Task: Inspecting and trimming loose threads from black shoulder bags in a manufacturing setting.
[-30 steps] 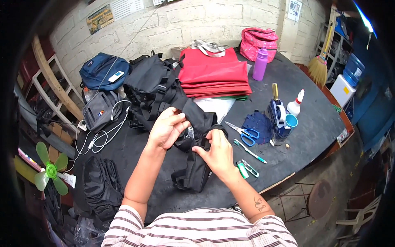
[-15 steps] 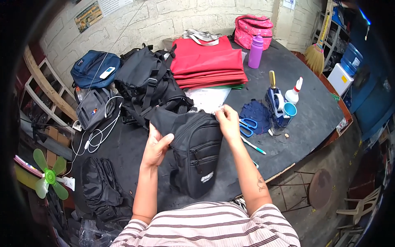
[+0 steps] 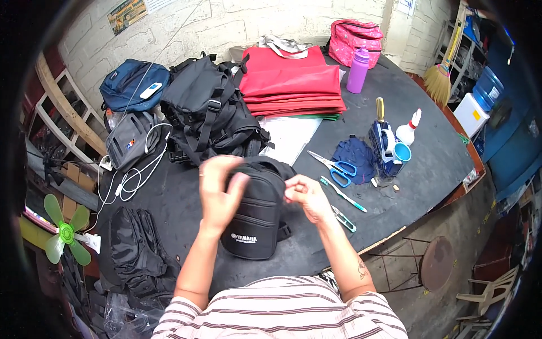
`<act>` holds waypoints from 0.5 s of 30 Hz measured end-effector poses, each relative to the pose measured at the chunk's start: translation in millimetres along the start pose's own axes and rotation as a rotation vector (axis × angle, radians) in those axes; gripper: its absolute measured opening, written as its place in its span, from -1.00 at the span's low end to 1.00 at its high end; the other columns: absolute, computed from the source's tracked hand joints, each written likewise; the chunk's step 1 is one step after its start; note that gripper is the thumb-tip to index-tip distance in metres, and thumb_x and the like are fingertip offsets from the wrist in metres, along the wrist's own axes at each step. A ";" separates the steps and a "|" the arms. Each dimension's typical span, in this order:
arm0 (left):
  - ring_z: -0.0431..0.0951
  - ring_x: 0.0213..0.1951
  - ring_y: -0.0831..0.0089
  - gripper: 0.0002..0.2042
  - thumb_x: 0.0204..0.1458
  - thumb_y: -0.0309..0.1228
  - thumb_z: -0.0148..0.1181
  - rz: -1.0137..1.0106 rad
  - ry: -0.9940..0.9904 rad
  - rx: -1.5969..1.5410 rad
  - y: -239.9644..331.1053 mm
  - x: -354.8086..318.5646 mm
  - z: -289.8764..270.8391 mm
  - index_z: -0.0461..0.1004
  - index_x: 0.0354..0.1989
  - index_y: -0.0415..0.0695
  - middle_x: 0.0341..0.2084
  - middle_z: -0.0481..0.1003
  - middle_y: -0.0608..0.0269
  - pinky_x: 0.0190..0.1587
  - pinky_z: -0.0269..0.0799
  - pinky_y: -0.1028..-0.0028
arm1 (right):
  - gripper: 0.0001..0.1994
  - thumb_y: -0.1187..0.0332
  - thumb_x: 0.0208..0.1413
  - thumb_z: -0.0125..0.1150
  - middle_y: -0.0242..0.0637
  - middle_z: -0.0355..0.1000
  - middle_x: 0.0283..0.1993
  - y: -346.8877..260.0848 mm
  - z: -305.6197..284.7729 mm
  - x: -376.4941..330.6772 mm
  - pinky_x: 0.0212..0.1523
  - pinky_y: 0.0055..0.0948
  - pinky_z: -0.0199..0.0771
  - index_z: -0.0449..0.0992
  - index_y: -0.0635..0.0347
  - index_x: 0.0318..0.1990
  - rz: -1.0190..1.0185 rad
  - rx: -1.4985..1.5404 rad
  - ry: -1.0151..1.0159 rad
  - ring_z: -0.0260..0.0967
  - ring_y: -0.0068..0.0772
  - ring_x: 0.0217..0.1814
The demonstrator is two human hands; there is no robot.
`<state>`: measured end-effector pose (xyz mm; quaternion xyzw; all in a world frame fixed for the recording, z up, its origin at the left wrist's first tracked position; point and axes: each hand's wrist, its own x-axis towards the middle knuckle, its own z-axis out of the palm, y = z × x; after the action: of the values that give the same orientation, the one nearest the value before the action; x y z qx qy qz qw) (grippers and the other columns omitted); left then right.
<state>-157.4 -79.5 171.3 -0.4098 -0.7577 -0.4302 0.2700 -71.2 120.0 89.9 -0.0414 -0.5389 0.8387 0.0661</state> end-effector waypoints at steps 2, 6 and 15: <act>0.41 -0.20 0.22 -0.72 -0.24 -0.42 0.27 0.250 -0.315 0.025 35.4 9.0 10.8 0.46 -0.29 -0.17 -0.38 0.43 0.20 -0.07 0.26 0.31 | -0.82 0.54 -0.04 0.19 -0.41 0.42 -0.44 -20.2 30.9 0.2 -0.35 -0.63 0.37 0.41 0.23 -0.24 -0.117 -0.089 0.027 0.37 -0.62 -0.42; 0.36 -0.38 0.29 -0.80 -0.35 -0.45 0.20 0.367 -0.239 0.339 47.6 21.9 8.2 0.41 -0.47 -0.17 -0.52 0.34 0.23 -0.25 0.24 0.33 | -0.63 0.69 -0.06 0.06 -0.27 0.38 -0.20 -43.8 70.2 -17.5 -0.07 -0.56 0.33 0.24 0.30 -0.05 -0.550 -0.584 0.150 0.37 -0.54 -0.14; 0.43 -0.35 0.36 -0.85 -0.36 -0.53 0.26 0.178 -0.158 -0.135 45.4 25.3 -16.7 0.52 -0.52 -0.08 -0.54 0.48 0.38 -0.19 0.18 0.40 | -0.42 0.34 -0.03 0.31 -0.31 0.28 -0.08 -20.4 40.3 -7.4 -0.21 -0.61 0.32 0.20 0.30 0.12 -0.069 -0.048 -0.243 0.29 -0.57 -0.21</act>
<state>-130.8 -70.9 218.2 -0.5255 -0.7065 -0.4209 0.2182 -68.2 90.9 125.2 0.0773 -0.5639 0.8217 0.0280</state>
